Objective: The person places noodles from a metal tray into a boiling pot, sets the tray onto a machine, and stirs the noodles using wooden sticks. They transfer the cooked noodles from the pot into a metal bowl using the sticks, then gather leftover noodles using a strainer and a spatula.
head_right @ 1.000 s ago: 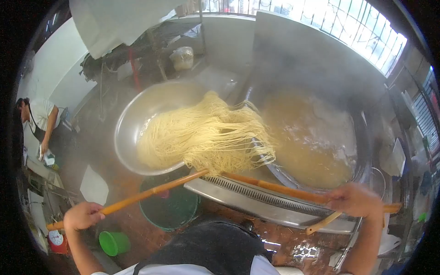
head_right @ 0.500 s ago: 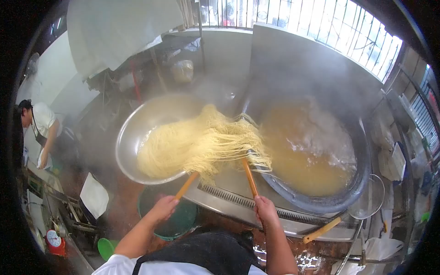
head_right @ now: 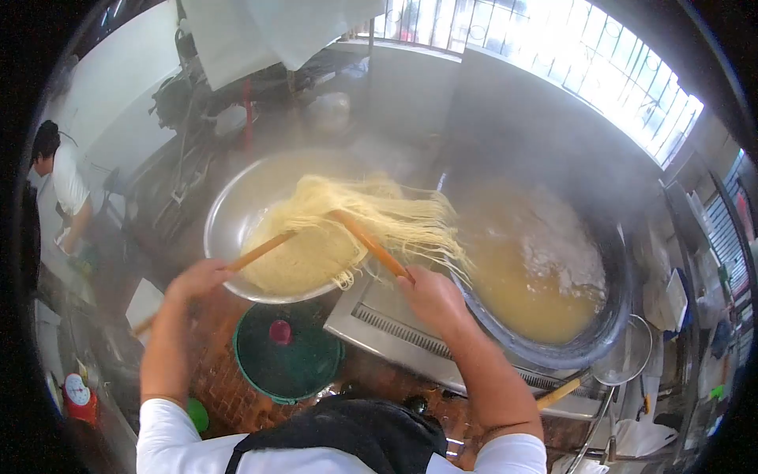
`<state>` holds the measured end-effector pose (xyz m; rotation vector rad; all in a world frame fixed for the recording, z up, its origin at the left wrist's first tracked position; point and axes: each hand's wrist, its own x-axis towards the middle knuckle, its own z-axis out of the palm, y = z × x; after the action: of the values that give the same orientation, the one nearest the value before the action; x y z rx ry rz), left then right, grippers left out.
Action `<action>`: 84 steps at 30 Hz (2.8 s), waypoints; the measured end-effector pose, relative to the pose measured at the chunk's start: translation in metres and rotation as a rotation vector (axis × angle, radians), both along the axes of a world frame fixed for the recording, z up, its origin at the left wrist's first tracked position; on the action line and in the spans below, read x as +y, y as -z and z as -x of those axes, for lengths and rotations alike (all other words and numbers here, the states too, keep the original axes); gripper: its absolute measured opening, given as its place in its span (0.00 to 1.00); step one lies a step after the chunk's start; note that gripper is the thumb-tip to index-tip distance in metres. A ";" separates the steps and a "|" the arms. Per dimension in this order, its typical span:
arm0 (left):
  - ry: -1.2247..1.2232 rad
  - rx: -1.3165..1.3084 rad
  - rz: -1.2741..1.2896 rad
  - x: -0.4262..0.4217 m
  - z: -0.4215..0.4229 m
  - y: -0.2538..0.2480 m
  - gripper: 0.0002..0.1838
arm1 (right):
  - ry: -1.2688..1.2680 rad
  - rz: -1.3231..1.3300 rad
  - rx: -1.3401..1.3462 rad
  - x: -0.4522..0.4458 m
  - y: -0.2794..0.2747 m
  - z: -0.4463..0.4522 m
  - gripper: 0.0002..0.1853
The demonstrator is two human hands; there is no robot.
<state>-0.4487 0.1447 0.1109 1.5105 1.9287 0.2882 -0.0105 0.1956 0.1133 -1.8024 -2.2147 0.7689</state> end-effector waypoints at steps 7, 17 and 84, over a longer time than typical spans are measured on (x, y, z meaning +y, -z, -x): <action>-0.192 0.413 0.116 -0.099 0.038 -0.126 0.14 | -0.128 0.004 -0.108 -0.006 -0.036 -0.039 0.17; -0.213 0.422 0.042 -0.118 0.000 -0.144 0.13 | 0.062 0.380 -0.091 -0.087 -0.113 -0.182 0.14; 0.159 0.049 0.134 -0.120 -0.026 -0.040 0.19 | -0.181 -0.145 -0.498 0.037 -0.200 -0.091 0.17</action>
<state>-0.4224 0.0250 0.1512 1.5835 1.8138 0.0509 0.0803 0.2329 0.3135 -1.8958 -2.6835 0.1817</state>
